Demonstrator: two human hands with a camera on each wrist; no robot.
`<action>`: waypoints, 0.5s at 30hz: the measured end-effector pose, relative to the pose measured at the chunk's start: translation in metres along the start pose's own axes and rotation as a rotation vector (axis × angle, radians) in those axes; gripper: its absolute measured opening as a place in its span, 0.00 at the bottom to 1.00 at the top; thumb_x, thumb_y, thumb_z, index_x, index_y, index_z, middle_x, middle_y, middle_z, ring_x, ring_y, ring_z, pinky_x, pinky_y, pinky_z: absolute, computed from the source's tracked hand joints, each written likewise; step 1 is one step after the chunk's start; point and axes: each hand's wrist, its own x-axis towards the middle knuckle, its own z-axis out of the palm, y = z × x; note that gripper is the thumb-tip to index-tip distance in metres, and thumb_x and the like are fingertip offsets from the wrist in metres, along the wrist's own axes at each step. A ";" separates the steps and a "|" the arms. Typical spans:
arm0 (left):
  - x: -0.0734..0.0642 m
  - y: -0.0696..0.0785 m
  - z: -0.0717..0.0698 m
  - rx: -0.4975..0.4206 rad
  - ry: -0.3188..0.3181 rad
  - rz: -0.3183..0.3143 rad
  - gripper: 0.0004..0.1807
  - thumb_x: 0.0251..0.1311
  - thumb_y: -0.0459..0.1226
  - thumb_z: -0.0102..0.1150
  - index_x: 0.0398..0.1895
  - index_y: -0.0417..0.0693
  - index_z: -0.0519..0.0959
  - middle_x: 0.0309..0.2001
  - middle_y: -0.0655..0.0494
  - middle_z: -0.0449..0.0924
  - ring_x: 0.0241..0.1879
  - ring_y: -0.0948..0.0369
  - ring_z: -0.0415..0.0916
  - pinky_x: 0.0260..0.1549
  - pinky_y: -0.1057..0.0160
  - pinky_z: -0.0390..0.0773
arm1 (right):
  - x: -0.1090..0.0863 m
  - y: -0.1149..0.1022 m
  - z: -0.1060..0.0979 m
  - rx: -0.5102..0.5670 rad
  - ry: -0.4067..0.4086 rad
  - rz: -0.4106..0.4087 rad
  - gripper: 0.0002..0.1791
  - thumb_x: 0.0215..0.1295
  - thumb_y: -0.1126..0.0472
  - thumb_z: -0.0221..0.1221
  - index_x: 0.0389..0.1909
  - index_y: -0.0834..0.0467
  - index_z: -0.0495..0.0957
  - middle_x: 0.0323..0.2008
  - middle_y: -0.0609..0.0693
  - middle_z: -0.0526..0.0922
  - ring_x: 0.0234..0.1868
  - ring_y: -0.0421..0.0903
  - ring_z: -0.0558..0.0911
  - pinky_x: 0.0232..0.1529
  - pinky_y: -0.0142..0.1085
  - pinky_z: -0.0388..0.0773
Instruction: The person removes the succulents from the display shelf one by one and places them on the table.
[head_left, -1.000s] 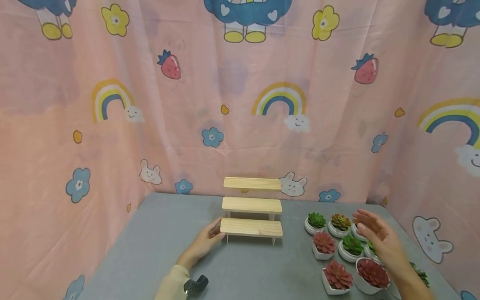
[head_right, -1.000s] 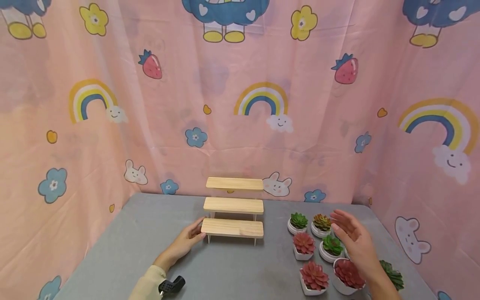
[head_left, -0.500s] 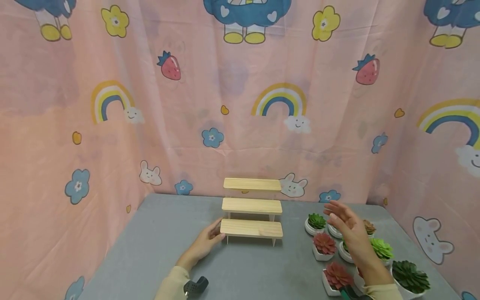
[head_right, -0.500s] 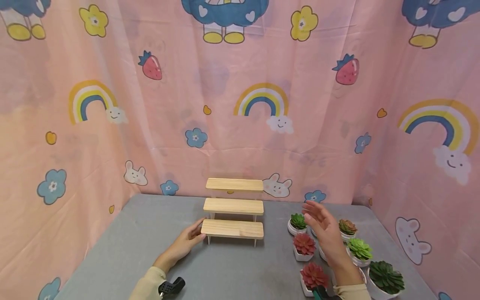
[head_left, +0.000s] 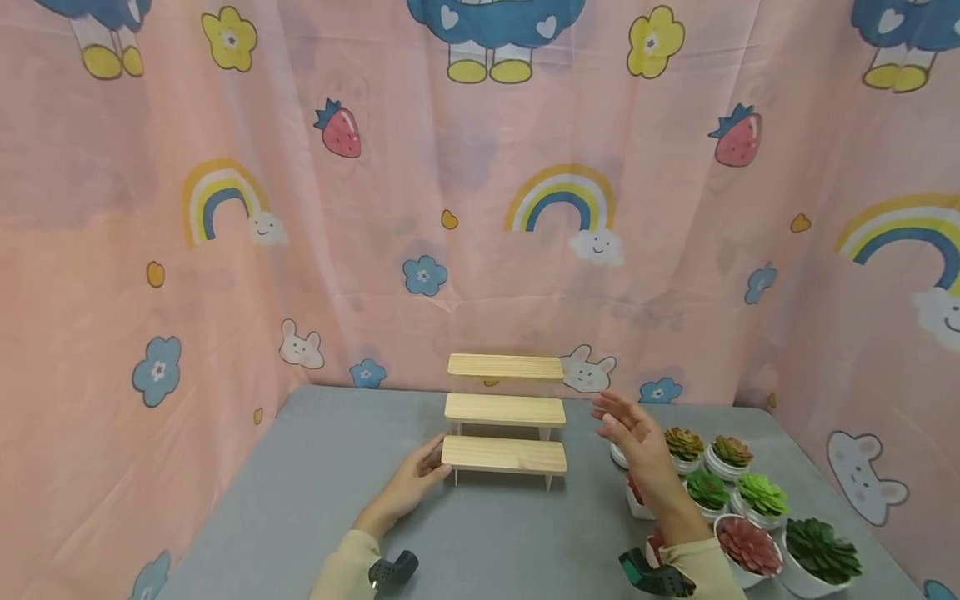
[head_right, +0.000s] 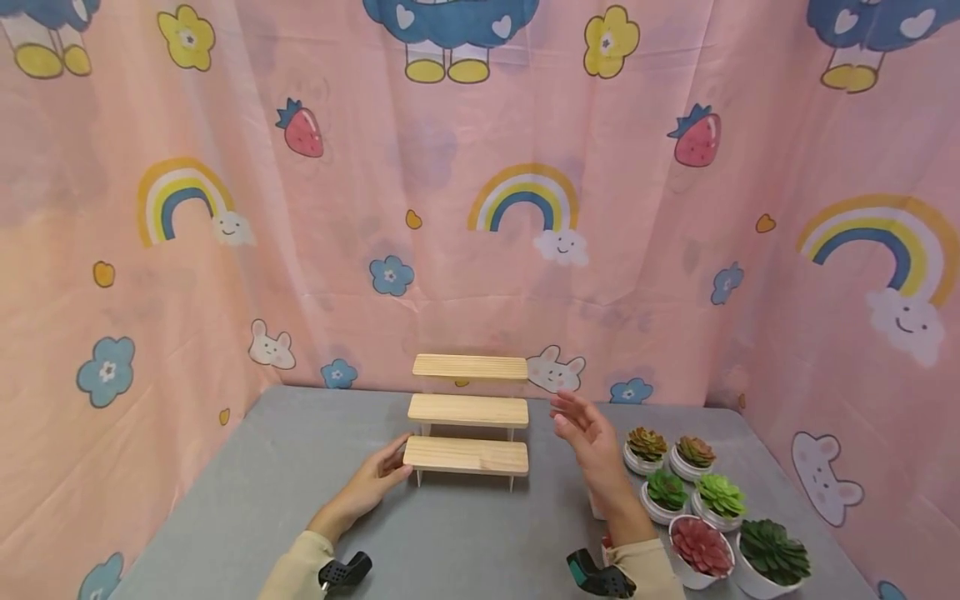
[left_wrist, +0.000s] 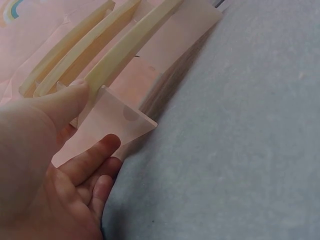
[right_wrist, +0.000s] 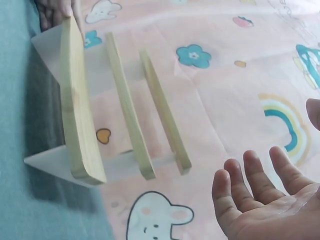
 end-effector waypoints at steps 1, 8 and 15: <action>0.000 0.000 0.000 0.000 -0.001 0.001 0.38 0.74 0.44 0.55 0.80 0.42 0.53 0.69 0.32 0.70 0.67 0.40 0.71 0.66 0.37 0.69 | 0.001 0.002 0.002 0.007 -0.001 0.006 0.23 0.80 0.62 0.49 0.70 0.64 0.65 0.57 0.31 0.78 0.58 0.31 0.78 0.54 0.23 0.77; -0.002 0.000 0.000 0.001 0.004 -0.014 0.37 0.74 0.44 0.55 0.80 0.43 0.54 0.68 0.33 0.72 0.66 0.41 0.72 0.66 0.37 0.69 | 0.005 0.011 0.016 0.025 -0.029 0.071 0.25 0.80 0.58 0.49 0.72 0.65 0.62 0.57 0.30 0.76 0.58 0.31 0.77 0.54 0.23 0.76; -0.003 0.000 0.001 -0.002 0.005 -0.027 0.38 0.73 0.45 0.57 0.79 0.42 0.55 0.67 0.33 0.73 0.65 0.41 0.73 0.64 0.38 0.72 | 0.005 0.016 0.023 0.046 -0.024 0.076 0.22 0.80 0.60 0.49 0.69 0.63 0.65 0.56 0.31 0.78 0.57 0.31 0.79 0.54 0.24 0.77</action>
